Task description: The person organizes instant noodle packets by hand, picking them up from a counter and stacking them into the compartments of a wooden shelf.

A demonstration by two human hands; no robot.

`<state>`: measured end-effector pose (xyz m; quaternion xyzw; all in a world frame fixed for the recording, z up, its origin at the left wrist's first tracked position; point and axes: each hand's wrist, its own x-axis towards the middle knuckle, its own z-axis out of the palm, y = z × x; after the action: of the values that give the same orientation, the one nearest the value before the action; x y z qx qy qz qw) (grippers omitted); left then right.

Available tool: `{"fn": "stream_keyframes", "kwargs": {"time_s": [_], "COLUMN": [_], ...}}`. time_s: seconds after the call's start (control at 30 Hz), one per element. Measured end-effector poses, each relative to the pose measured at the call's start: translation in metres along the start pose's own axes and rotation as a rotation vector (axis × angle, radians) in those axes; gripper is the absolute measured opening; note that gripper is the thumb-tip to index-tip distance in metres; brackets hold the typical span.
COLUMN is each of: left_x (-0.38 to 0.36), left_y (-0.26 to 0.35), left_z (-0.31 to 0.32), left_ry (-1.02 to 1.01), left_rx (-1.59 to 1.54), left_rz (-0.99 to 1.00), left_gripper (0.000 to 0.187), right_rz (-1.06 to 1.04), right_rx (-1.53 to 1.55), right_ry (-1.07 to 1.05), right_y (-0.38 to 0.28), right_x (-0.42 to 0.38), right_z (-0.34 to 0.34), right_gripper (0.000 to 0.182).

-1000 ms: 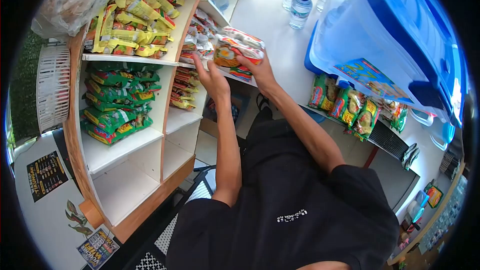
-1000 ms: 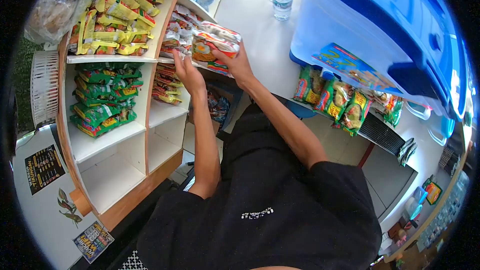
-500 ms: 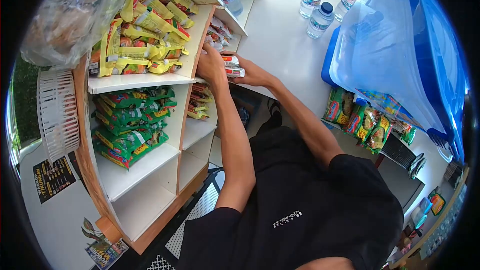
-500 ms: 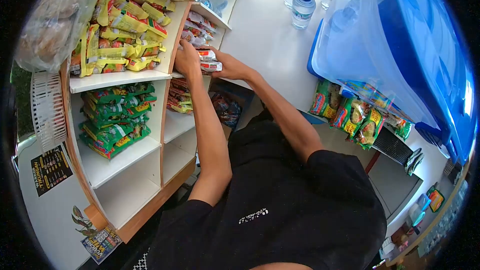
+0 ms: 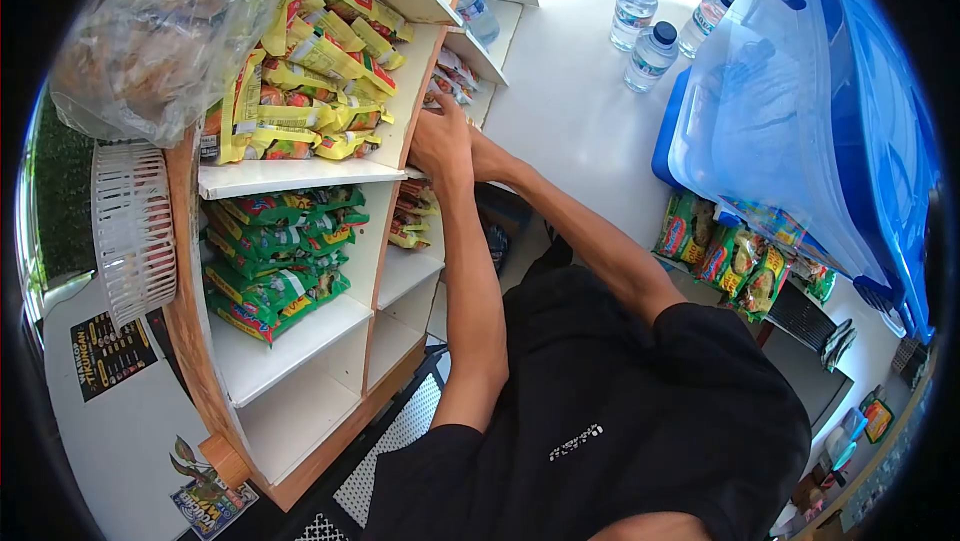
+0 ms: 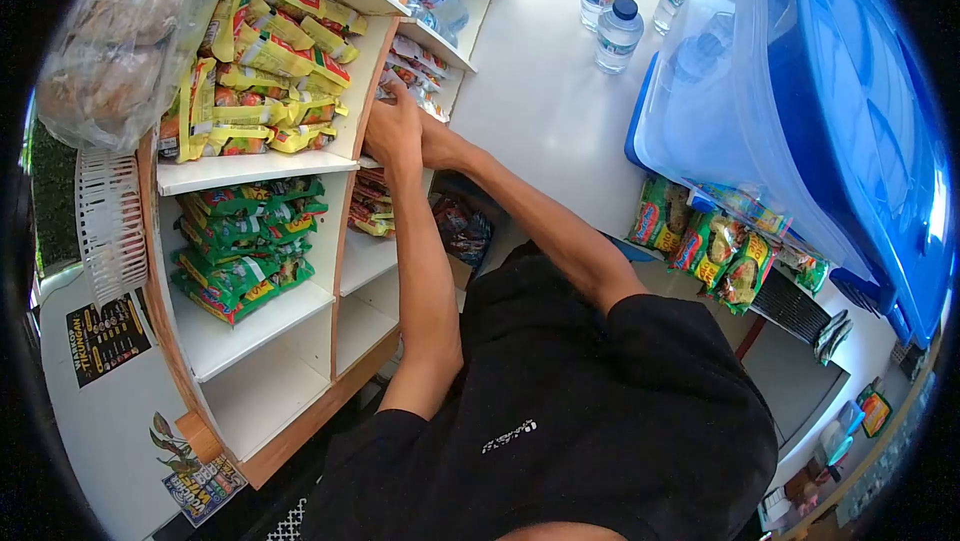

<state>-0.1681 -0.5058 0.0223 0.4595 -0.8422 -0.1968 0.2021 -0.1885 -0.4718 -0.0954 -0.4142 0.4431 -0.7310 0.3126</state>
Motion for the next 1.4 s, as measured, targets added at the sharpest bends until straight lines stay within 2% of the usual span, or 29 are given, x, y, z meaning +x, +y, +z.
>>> {"fn": "stream_keyframes", "kwargs": {"time_s": [0.07,0.2,0.3,0.33,0.47,0.57,0.63,0.67,0.77,0.8,1.0,1.1,1.17,1.23,1.33,1.4], "left_x": [0.001,-0.001,-0.014,-0.025,-0.082,-0.136,-0.157,-0.162,-0.131,-0.122,-0.097,-0.087,-0.077,-0.072,-0.074,-0.077], "left_y": [-0.001,-0.004,-0.013,-0.012,-0.023,-0.046,-0.060,-0.066,-0.070,-0.073,-0.074,-0.077,-0.091,-0.084,-0.076,-0.069], "left_z": [0.002,0.010,0.022,0.020,0.020,0.029,0.041,0.046,0.046,0.048,0.054,0.058,0.067,0.063,0.065,0.063], "left_ry": [0.008,-0.029,0.107,0.117,0.267,0.261,0.082,-0.014,-0.204,-0.223,-0.266,-0.306,-0.374,-0.346,-0.331,-0.318], "left_rx": [-0.011,0.012,0.090,0.050,-0.468,-0.554,-0.907,-1.077,-1.429,-1.460,-1.649,-1.736,-1.818,-1.797,-1.785,-1.779], "left_rz": [0.013,-0.025,0.055,0.075,0.225,0.211,-0.124,-0.295,-0.572,-0.574,-0.622,-0.589,-0.536,-0.539,-0.528,-0.560], "left_gripper": [0.063,0.063,0.065,0.062,0.056,0.057,0.058,0.059,0.066,0.077,0.078,0.080,0.082,0.086,0.091,0.094], "right_rz": [-0.075,0.017,0.089,0.113,0.195,0.244,0.312,0.388,0.387,0.433,0.443,0.428,0.396,0.363,0.403,0.452], "right_rx": [0.018,0.231,0.339,0.341,0.352,0.351,0.401,0.280,0.161,0.213,0.221,0.423,0.339,0.253,0.131,-0.053], "right_ry": [0.055,0.042,0.012,-0.013,-0.116,-0.087,-0.053,0.018,0.151,0.199,0.183,0.154,0.179,0.203,0.224,0.327], "right_y": [0.022,0.005,-0.008,-0.012,-0.020,-0.005,-0.009,-0.016,-0.020,-0.022,0.014,0.016,0.021,0.027,0.028,0.017], "right_x": [-0.004,-0.002,-0.009,-0.011,-0.011,-0.016,-0.017,-0.019,-0.014,-0.013,0.002,0.007,0.014,0.024,0.030,0.026], "right_z": [0.005,0.008,0.006,0.002,-0.022,-0.031,-0.023,-0.018,-0.004,0.000,-0.009,-0.001,0.003,0.006,0.006,0.011], "right_gripper": [0.077,0.082,0.086,0.087,0.091,0.083,0.076,0.071,0.069,0.069,0.070,0.070,0.070,0.071,0.068,0.071]}}
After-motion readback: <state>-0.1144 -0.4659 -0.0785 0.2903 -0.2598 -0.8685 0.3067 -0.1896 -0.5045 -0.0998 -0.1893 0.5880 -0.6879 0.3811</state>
